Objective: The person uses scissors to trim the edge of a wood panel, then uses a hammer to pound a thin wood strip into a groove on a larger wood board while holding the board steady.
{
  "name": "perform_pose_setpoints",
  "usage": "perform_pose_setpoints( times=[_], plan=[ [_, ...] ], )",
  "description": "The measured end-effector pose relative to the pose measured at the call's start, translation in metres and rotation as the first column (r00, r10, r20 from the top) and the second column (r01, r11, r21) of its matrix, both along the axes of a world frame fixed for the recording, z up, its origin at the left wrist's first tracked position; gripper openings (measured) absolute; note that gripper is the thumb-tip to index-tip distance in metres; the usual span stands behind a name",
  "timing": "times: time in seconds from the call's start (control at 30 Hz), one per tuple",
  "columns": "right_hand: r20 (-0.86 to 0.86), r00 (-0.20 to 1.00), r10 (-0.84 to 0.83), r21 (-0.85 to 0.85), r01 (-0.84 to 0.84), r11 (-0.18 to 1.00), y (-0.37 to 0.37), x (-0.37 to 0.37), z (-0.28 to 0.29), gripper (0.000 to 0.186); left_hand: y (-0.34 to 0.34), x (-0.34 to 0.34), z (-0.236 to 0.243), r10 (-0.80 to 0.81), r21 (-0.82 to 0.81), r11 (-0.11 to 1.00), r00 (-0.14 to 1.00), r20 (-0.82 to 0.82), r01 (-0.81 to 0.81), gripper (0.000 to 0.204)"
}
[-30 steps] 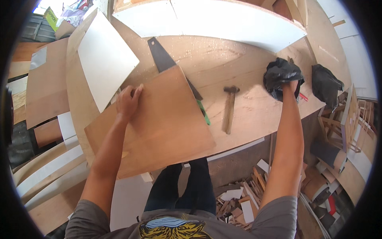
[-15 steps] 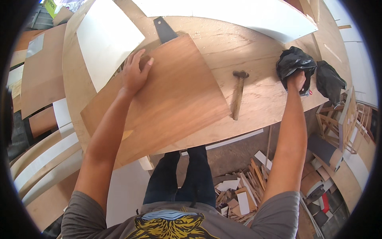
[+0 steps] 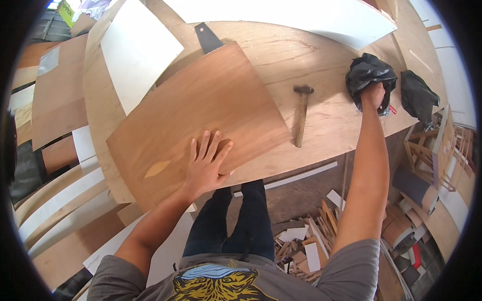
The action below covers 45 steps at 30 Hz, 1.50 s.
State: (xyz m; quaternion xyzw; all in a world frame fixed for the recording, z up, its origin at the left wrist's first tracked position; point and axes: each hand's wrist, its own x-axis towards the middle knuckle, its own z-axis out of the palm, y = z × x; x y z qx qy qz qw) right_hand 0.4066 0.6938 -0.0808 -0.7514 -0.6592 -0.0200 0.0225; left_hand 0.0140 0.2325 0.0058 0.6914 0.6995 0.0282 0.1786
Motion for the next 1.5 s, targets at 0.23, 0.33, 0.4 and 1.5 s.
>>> perform_pose_setpoints(
  times=[0.23, 0.33, 0.4, 1.5],
  plan=[
    [-0.040, 0.999, -0.005, 0.040, 0.006, 0.999, 0.006, 0.005, -0.015, 0.036, -0.004, -0.003, 0.000, -0.011, -0.016, 1.000, 1.000, -0.010, 0.011, 0.089],
    [0.006, 0.988, 0.153, 0.193, -0.151, 0.970, 0.001, 0.011, -0.033, 0.037, -0.013, -0.016, 0.010, 0.042, 0.023, 0.999, 0.995, 0.091, -0.044, 0.090],
    [0.199, 0.965, 0.171, 0.280, -0.223, 0.934, 0.028, 0.065, -0.049, 0.037, -0.018, -0.024, 0.010, 0.117, 0.086, 0.987, 0.972, 0.204, -0.137, 0.082],
    [-0.363, 0.915, 0.174, -0.186, -0.254, 0.949, -0.246, -0.331, 0.077, 0.089, 0.005, -0.437, -0.025, 0.685, -0.376, 0.118, -0.198, 0.701, -0.919, 0.075]
  ],
)
